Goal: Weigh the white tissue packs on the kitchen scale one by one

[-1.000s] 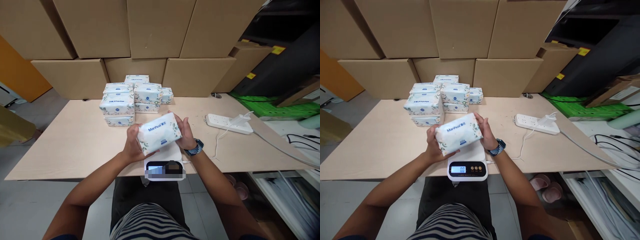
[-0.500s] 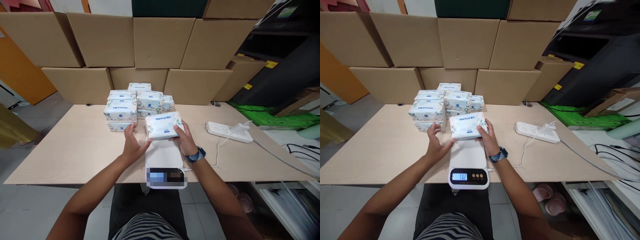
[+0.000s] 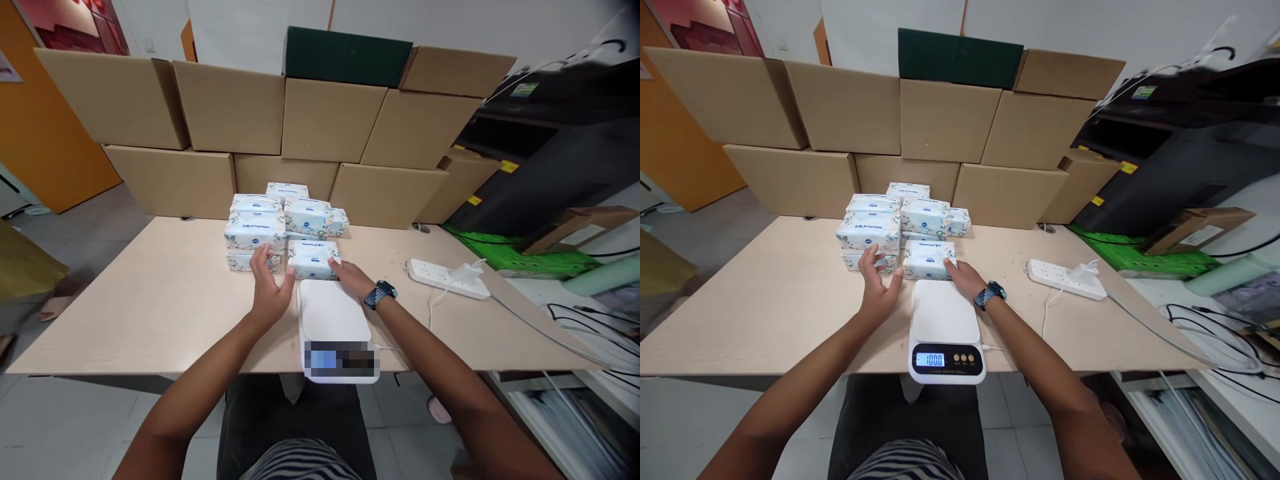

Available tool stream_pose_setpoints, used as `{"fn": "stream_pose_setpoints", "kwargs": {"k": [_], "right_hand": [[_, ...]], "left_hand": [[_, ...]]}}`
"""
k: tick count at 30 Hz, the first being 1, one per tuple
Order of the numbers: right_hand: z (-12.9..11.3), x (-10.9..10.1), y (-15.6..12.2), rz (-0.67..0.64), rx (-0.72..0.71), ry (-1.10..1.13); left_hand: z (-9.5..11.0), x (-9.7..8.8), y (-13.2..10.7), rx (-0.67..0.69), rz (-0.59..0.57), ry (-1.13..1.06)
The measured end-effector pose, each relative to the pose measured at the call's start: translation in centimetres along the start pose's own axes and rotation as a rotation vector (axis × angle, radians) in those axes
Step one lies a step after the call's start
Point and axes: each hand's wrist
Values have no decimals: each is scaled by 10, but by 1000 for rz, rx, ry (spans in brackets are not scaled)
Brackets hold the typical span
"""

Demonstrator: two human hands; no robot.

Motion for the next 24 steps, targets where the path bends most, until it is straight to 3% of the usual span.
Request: {"fn": "stream_pose_setpoints", "kwargs": {"k": [10,15,24], "right_hand": [[-26,2,14,-35,3,-299],[-24,-12,21,32,-22,-354],[-46,-49,109,220,-160,-433]], "left_hand": [[6,2,-4,-65,-166,-11],[5,-2,-2,-59,-217,15],[1,-6,1,16,-213,100]]}}
Point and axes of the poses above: each hand's wrist, its own y-axis towards the middle knuckle, its own x-axis out of the palm, z = x × y, and after that the axes turned 6 degrees about y, right-handed
